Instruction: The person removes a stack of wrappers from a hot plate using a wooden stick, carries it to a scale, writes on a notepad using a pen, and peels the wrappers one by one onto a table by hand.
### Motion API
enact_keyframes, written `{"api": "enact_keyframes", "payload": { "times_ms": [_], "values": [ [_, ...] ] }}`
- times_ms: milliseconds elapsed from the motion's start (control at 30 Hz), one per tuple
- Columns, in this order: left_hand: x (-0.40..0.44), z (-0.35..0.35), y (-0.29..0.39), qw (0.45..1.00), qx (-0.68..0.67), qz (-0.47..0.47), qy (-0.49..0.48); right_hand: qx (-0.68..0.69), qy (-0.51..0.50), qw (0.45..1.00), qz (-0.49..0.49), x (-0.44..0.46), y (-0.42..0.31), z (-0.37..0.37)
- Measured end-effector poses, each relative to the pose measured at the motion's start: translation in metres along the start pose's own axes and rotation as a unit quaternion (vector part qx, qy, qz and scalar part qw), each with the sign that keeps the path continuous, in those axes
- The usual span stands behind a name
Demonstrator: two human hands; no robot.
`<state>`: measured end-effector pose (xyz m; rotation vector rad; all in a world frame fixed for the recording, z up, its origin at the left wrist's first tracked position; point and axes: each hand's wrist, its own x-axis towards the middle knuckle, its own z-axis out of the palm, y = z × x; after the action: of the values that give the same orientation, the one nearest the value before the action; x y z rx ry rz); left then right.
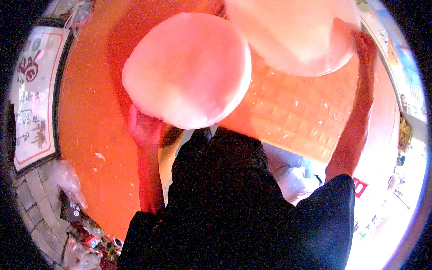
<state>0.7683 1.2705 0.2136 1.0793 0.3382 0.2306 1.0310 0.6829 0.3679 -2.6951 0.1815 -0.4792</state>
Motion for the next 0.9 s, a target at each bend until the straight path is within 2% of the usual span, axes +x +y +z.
{"api": "enact_keyframes", "payload": {
  "times_ms": [33, 67, 100, 133, 167, 200, 233, 300, 333, 367, 400, 433, 633, 700, 733, 767, 800, 833, 867, 900],
  "values": [
    [0.003, 0.000, -0.002, 0.999, 0.042, 0.019, -0.003, -0.171, 0.053, 0.983, -0.043, 0.019, 0.039, -0.005],
    [0.007, 0.007, 0.003, 0.995, -0.090, -0.037, -0.038, -0.166, 0.050, 0.984, -0.048, 0.015, 0.027, 0.005],
    [0.011, 0.016, 0.009, 0.969, -0.218, -0.092, -0.074, -0.071, 0.043, 0.995, -0.060, -0.004, 0.002, 0.018],
    [0.011, 0.036, 0.015, 0.981, -0.155, -0.098, 0.062, 0.025, 0.036, 0.997, -0.069, -0.030, -0.030, 0.033],
    [0.013, 0.046, 0.020, 0.982, -0.148, -0.098, 0.062, 0.139, -0.003, 0.988, -0.070, -0.060, -0.069, 0.051],
    [0.015, 0.054, 0.023, 0.989, -0.108, -0.088, 0.051, 0.255, -0.101, 0.959, -0.067, -0.097, -0.118, 0.075],
    [0.017, 0.060, 0.026, 0.994, -0.068, -0.078, 0.040, 0.361, -0.229, 0.902, -0.065, -0.136, -0.171, 0.100],
    [0.020, 0.068, 0.029, 0.995, -0.034, -0.082, 0.042, 0.440, -0.427, 0.783, -0.106, -0.193, -0.243, 0.132],
    [0.022, 0.071, 0.031, 0.995, -0.021, -0.080, 0.051, 0.310, -0.449, 0.828, -0.129, -0.215, -0.284, 0.134],
    [0.022, 0.072, 0.032, 0.995, -0.008, -0.079, 0.063, 0.299, -0.469, 0.820, -0.134, -0.226, -0.306, 0.133],
    [0.022, 0.069, 0.031, 0.995, -0.006, -0.079, 0.067, 0.351, -0.485, 0.788, -0.144, -0.232, -0.313, 0.140],
    [0.023, 0.067, 0.031, 0.996, 0.005, -0.071, 0.058, 0.351, -0.488, 0.785, -0.147, -0.235, -0.313, 0.145],
    [0.013, 0.056, 0.033, 0.998, 0.000, -0.049, 0.044, 0.292, -0.460, 0.829, -0.124, -0.228, -0.313, 0.164],
    [0.009, 0.048, 0.029, 0.997, 0.000, -0.057, 0.053, 0.324, -0.459, 0.817, -0.129, -0.240, -0.329, 0.147],
    [0.008, 0.045, 0.031, 0.998, -0.045, -0.044, 0.008, 0.312, -0.389, 0.848, -0.176, -0.249, -0.327, 0.158],
    [0.008, 0.036, 0.026, 0.994, -0.043, -0.086, 0.044, 0.295, -0.316, 0.874, -0.221, -0.258, -0.325, 0.169],
    [0.008, 0.028, 0.021, 0.988, -0.044, -0.127, 0.082, -0.076, -0.176, 0.861, -0.471, -0.263, -0.321, 0.176],
    [0.010, 0.019, 0.014, 0.978, -0.047, -0.167, 0.119, -0.275, -0.064, 0.698, -0.658, -0.255, -0.315, 0.173],
    [0.012, 0.009, 0.007, 0.970, -0.054, -0.196, 0.135, -0.303, -0.060, 0.697, -0.647, -0.238, -0.316, 0.171],
    [0.015, -0.005, -0.003, 0.968, -0.055, -0.208, 0.129, -0.454, -0.165, 0.573, -0.662, -0.221, -0.326, 0.169]
  ]
}}
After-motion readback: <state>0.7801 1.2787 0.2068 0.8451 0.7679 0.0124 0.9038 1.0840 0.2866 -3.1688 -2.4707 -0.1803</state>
